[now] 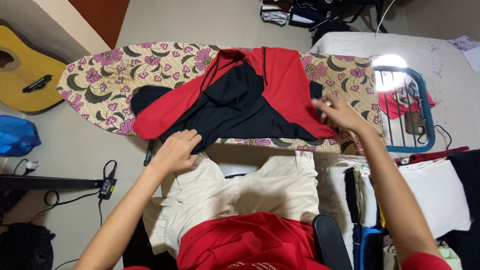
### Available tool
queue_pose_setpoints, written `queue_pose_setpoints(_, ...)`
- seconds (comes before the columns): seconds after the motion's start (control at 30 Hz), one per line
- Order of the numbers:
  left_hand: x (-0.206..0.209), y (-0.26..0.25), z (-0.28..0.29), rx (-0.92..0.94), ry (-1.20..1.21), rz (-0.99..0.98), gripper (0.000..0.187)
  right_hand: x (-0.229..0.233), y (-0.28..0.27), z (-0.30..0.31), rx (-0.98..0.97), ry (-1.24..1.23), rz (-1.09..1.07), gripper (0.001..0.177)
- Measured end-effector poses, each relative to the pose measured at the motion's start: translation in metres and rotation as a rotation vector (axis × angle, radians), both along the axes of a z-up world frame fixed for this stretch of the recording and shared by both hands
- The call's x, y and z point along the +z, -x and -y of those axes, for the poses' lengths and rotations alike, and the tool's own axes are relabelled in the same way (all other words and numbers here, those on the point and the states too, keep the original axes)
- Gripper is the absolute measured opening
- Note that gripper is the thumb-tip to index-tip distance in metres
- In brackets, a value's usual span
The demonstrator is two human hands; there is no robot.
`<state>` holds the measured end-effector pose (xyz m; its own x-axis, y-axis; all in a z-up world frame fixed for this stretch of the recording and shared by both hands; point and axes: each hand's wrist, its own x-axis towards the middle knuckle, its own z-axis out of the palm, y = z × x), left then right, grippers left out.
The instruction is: The person folds several garments on a floral-patterned ironing board, including a black t-shirt, a black and red polo shirt, and black shorts. Each item is smoothed, folded into a compact rectangle, and placed on a growing stack on the bed.
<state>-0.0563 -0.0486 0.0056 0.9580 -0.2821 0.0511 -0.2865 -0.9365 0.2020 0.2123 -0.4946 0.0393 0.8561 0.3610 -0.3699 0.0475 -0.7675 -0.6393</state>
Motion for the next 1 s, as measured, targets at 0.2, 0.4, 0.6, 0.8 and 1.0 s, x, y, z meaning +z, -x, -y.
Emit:
queue_pose_setpoints(0.2, 0.03, -0.01, 0.027, 0.139, 0.034, -0.133, 0.048, -0.018, 0.011, -0.104, 0.067, -0.232, 0.737, 0.025)
queue_pose_setpoints(0.4, 0.063, -0.027, 0.053, 0.01, 0.042, 0.629, 0.064, 0.02, 0.124, -0.201, 1.082, -0.537, 0.272, 0.026)
queue_pose_setpoints(0.6, 0.068, -0.017, 0.032, -0.117, 0.065, 0.207, 0.04, 0.058, 0.108, -0.149, 0.767, -0.236, 0.162, 0.038)
queue_pose_setpoints(0.8, 0.063, -0.006, 0.06, 0.069, 0.108, -0.042, 0.052, 0.027, 0.044, -0.023, 0.74, 0.345, 0.621, 0.062)
queue_pose_setpoints(1.0, 0.079, -0.02, 0.08, -0.001, 0.379, 0.051, 0.051, 0.009, -0.013, 0.086, 0.5, 0.253, 0.814, 0.045)
